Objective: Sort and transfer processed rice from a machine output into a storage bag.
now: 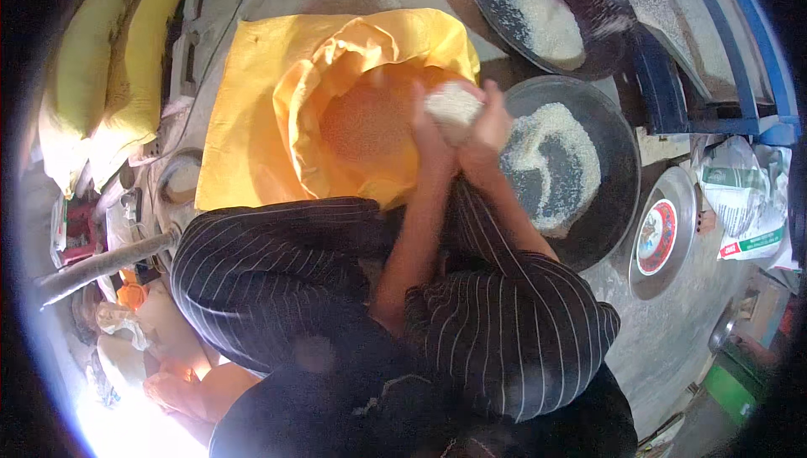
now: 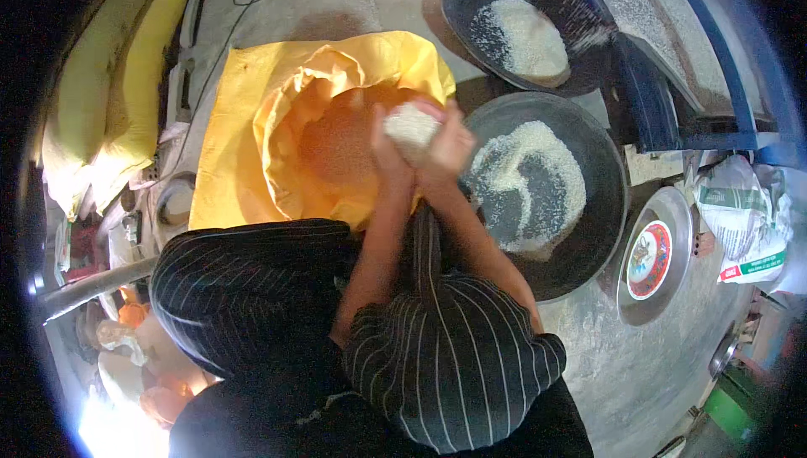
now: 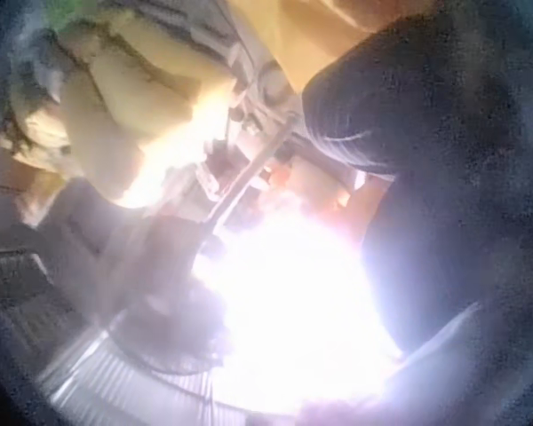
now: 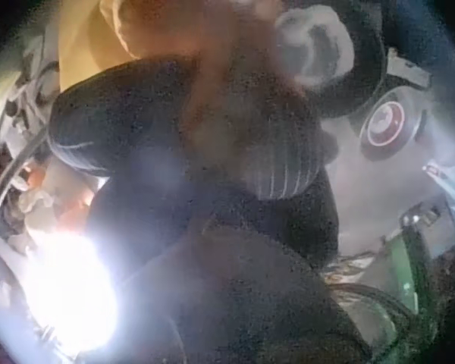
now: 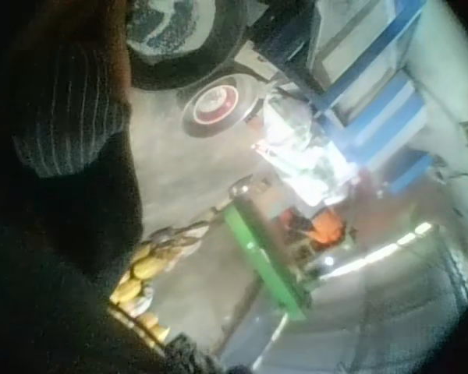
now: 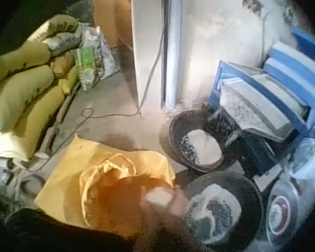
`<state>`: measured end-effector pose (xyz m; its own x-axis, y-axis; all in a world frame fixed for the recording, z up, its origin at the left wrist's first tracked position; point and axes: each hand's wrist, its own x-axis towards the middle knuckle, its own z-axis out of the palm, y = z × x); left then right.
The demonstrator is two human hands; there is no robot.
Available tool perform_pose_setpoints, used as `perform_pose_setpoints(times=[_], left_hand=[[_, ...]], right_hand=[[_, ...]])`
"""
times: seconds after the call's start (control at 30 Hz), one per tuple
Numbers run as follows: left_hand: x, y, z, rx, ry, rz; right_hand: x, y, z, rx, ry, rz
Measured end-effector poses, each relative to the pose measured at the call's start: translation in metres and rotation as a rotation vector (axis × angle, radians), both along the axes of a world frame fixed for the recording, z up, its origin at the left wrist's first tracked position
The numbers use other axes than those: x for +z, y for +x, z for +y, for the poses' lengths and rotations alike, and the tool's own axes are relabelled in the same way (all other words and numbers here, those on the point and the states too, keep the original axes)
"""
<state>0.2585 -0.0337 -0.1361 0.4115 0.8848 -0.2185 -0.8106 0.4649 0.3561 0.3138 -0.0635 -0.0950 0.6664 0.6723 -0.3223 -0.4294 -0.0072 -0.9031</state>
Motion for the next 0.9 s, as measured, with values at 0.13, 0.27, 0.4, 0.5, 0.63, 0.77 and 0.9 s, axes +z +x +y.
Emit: perform_pose_setpoints(times=[0.13,0.27,0.4,0.5,0.63,0.77,0.9], left_hand=[[-0.099,-0.057,0.045,0.16,0.323,0.932],[-0.188,-0.167,0.055,0.137,0.021,1.531],[-0.127,-0.103,0.059,-0.085,0.228,1.827],[-0.023,-0.028,0.029,0.183,0.271,1.905],[0.006,0.014,0.001,0.478,0.765,1.409],[0.015,0.036,-0.027,0.341,0.945,1.213],[-0.004,0.041,-0.044,0.204,0.985,1.234]], right_hand=[[-0.048,-0.024,0.034,0.275,0.08,-0.483],[-0.032,-0.026,0.004,0.105,0.192,-1.292],[-0.071,0.037,-0.068,0.198,-0.133,-1.455],[-0.121,0.057,-0.121,0.595,-0.354,-1.619],[-0.126,0.099,-0.129,1.096,-0.19,-1.586],[-0.126,0.153,-0.11,1.018,-0.245,-1.488],[-0.121,0.171,-0.109,0.697,-0.441,-1.621]])
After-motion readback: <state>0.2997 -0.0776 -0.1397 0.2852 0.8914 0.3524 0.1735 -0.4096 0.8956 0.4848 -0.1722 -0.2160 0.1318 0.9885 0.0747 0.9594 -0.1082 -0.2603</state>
